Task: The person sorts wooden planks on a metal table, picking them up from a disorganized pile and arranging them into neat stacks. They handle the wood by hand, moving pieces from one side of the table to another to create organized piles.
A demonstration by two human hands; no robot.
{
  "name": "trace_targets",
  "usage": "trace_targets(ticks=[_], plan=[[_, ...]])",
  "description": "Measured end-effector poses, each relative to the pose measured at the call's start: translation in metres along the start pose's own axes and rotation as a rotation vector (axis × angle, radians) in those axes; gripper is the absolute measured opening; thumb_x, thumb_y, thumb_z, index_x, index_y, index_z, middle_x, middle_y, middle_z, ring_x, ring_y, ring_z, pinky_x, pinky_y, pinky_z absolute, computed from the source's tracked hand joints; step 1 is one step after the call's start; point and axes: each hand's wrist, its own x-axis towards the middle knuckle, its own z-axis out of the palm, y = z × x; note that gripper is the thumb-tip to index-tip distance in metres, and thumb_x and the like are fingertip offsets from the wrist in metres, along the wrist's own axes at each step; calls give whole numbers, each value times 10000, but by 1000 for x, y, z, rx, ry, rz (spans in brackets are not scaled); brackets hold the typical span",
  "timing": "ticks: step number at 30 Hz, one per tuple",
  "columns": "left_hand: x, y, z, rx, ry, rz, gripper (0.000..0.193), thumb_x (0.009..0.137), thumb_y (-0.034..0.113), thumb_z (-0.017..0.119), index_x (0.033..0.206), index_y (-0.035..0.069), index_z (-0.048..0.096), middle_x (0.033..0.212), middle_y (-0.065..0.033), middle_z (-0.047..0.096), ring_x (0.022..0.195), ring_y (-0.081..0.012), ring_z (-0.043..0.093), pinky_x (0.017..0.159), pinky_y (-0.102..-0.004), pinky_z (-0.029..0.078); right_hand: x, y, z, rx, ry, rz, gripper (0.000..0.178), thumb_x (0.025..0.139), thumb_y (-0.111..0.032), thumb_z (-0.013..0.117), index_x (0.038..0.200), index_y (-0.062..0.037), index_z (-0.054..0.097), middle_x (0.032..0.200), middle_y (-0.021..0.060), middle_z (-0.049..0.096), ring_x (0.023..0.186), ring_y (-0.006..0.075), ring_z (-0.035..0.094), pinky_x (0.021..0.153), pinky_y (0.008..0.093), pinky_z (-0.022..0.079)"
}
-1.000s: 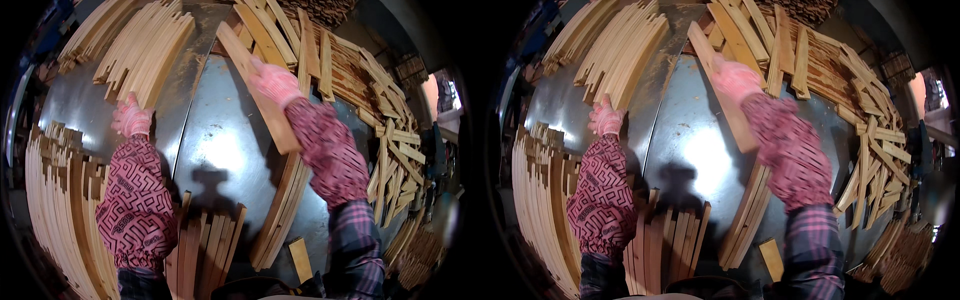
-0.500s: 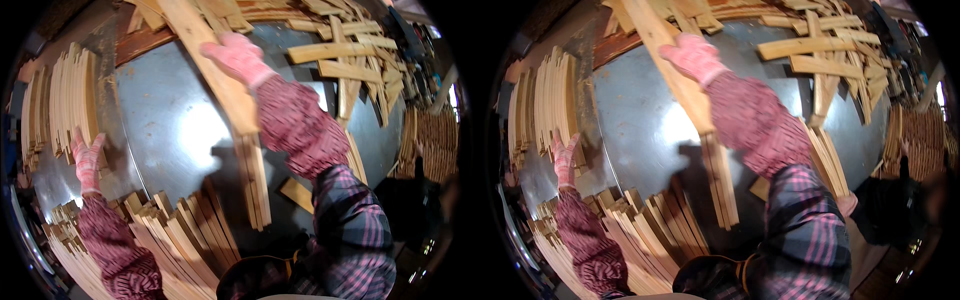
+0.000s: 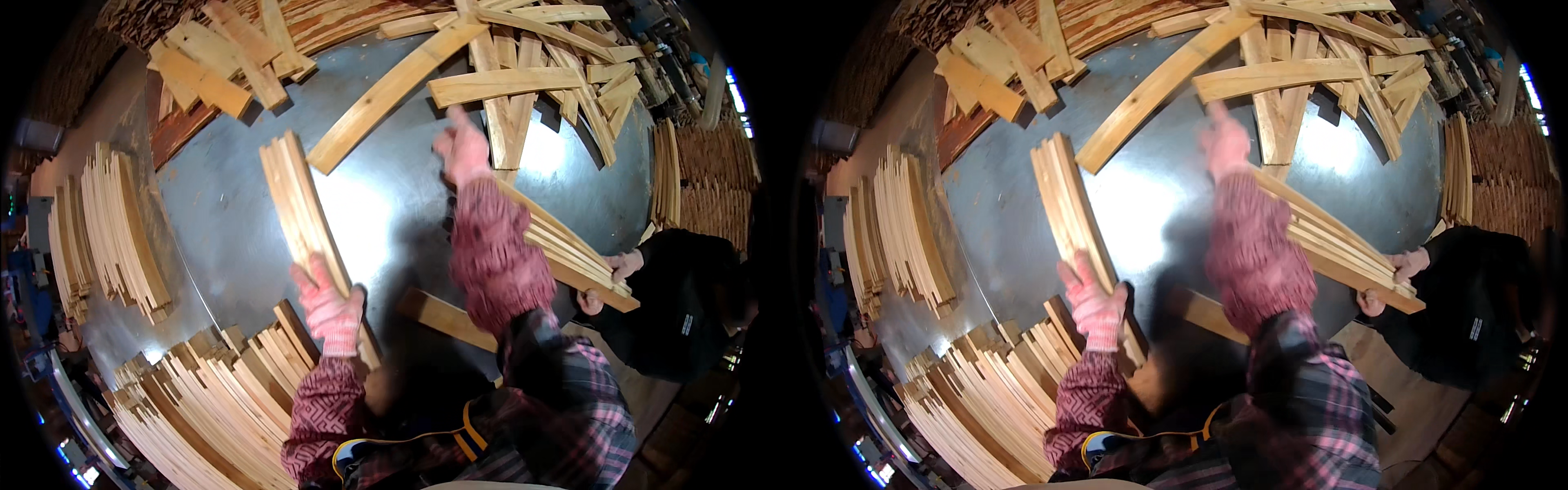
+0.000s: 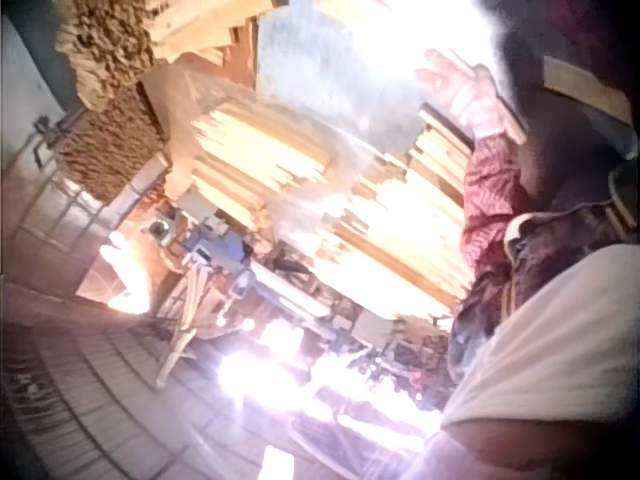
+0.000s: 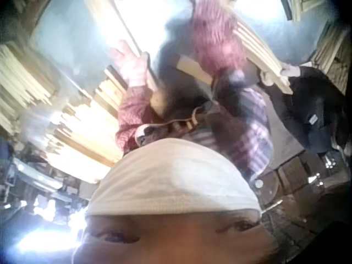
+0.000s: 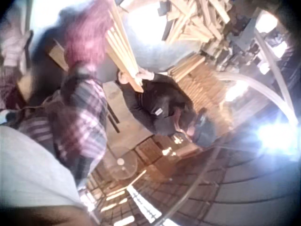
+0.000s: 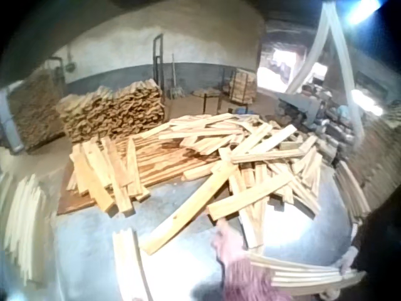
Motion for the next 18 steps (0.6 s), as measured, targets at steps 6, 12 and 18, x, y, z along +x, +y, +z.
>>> trace_targets(ticks=[6,12,18], plan=[[-13,-11,3,177,508,444,885,851,349,750,1583,143,297,1560,-326,286,1354,-468,418,1117,-489,406,94,-26,56,63,144,-183,388,941,-248,672,1302,-112,623,1130,140,705,969,262,666,802,400,532],[143,150,-42,290,432,805,821,850,347,744,1534,105,358,1487,-290,400,1342,-475,424,1118,-524,383,-60,-53,-68,-936,-309,-961,393,884,-64,676,1267,-4,616,1175,136,687,1005,254,672,857,384,538],[164,171,-43,-536,-764,530,619,835,239,714,1392,45,527,1194,-191,652,1012,-334,667,918,-432,544,-125,-158,-58,-159,-527,35,665,775,-146,794,1356,17,515,1198,167,635,1015,259,664,869,435,556]])
